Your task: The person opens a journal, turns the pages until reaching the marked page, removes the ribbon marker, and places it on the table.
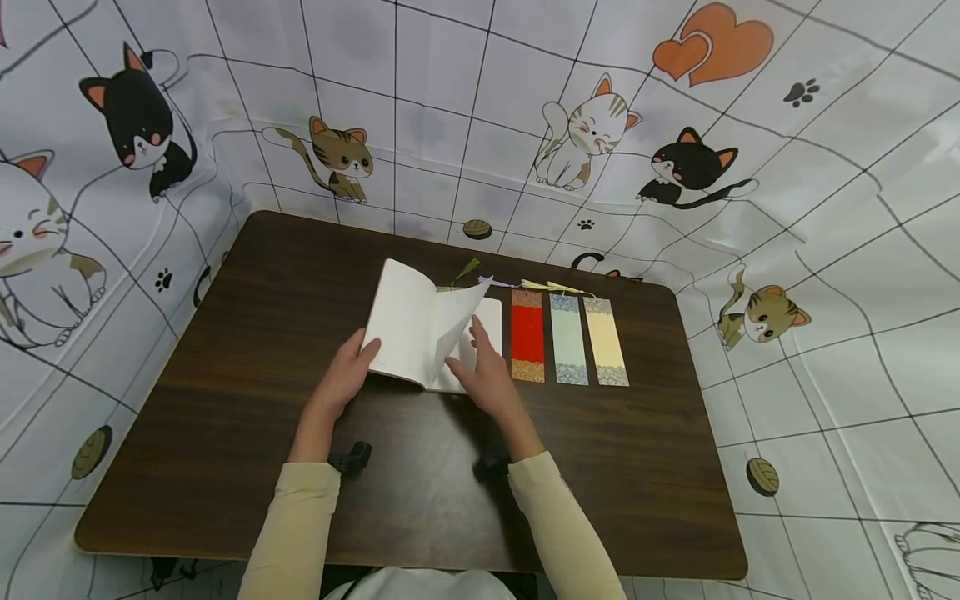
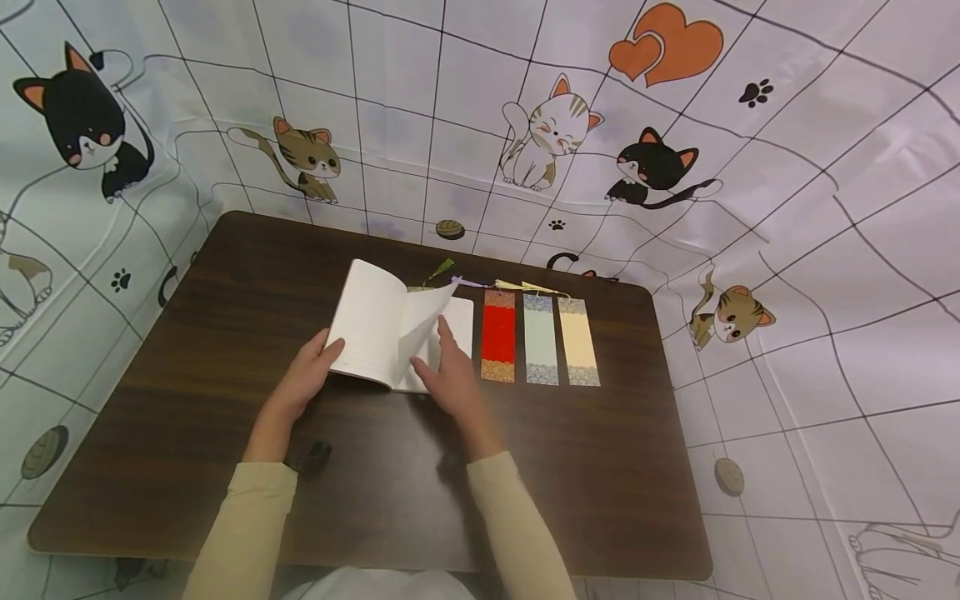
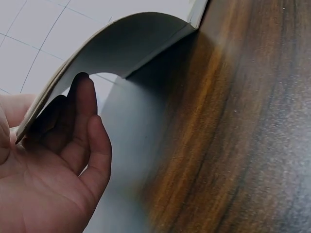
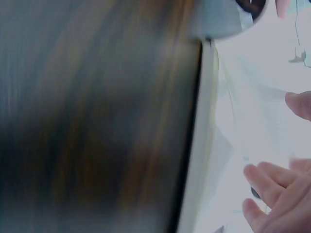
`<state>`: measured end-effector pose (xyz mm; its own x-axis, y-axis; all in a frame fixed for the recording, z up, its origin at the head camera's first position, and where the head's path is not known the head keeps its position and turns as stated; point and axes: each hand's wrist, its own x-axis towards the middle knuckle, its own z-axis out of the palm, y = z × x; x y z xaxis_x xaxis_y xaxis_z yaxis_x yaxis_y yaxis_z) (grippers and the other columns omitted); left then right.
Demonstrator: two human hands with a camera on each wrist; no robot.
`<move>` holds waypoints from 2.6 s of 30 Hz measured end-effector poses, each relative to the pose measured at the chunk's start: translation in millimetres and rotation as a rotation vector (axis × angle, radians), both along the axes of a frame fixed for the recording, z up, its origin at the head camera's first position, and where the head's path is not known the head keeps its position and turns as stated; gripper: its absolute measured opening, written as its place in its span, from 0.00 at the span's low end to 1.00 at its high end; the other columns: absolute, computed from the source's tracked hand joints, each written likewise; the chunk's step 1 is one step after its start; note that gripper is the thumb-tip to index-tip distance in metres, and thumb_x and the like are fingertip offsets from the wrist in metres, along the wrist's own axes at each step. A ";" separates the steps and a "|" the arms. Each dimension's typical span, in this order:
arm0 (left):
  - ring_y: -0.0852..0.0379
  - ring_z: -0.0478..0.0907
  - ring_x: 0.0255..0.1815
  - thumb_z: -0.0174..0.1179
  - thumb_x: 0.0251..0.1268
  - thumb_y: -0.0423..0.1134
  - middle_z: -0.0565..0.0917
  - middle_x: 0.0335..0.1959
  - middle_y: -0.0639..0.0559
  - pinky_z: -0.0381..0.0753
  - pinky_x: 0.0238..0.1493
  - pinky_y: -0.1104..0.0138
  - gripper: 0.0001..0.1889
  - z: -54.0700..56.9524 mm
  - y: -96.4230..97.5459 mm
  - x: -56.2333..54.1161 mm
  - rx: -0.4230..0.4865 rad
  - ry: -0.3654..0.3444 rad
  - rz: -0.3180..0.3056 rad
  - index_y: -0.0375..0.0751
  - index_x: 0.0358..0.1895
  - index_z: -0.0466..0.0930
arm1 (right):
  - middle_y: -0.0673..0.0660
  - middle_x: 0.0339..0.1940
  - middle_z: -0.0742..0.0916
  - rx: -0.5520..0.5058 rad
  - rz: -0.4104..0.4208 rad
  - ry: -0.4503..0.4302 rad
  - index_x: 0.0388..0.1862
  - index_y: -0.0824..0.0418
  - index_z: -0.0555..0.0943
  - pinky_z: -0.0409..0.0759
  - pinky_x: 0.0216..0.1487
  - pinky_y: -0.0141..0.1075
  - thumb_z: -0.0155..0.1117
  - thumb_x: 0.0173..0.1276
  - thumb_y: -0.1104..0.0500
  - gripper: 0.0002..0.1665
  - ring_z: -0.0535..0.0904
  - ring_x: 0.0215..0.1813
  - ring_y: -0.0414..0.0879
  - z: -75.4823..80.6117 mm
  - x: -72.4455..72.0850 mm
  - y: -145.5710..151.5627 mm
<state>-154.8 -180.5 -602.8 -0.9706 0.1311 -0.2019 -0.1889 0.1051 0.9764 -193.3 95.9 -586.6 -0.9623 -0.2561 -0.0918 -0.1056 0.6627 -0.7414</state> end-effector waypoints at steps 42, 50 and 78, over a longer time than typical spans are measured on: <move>0.41 0.75 0.72 0.47 0.86 0.64 0.78 0.73 0.35 0.72 0.74 0.47 0.37 -4.3 1.7 -2.6 -0.072 -0.027 0.065 0.37 0.80 0.69 | 0.49 0.86 0.72 0.238 0.255 0.052 0.88 0.44 0.64 0.69 0.81 0.59 0.57 0.85 0.40 0.37 0.71 0.83 0.52 -6.6 10.1 -35.5; 0.36 0.62 0.85 0.45 0.89 0.62 0.69 0.81 0.35 0.59 0.84 0.38 0.37 -1.8 -1.7 -0.9 -0.054 -0.025 0.028 0.38 0.84 0.62 | 0.51 0.89 0.66 0.438 0.316 0.040 0.89 0.45 0.62 0.64 0.84 0.60 0.63 0.80 0.39 0.44 0.62 0.88 0.53 -7.3 4.3 -12.0; 0.36 0.57 0.87 0.44 0.89 0.61 0.65 0.84 0.36 0.56 0.85 0.37 0.37 -0.3 -1.9 -1.2 -0.034 -0.014 0.008 0.38 0.86 0.58 | 0.54 0.88 0.68 0.440 0.427 0.007 0.84 0.50 0.71 0.64 0.86 0.55 0.67 0.80 0.51 0.36 0.65 0.87 0.54 2.3 -11.5 28.9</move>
<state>-156.0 -182.5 -603.1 -0.9686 0.1166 -0.2198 -0.2036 0.1367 0.9695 -204.9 124.8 -584.2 -0.7839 -0.5588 -0.2704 -0.4336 0.8046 -0.4057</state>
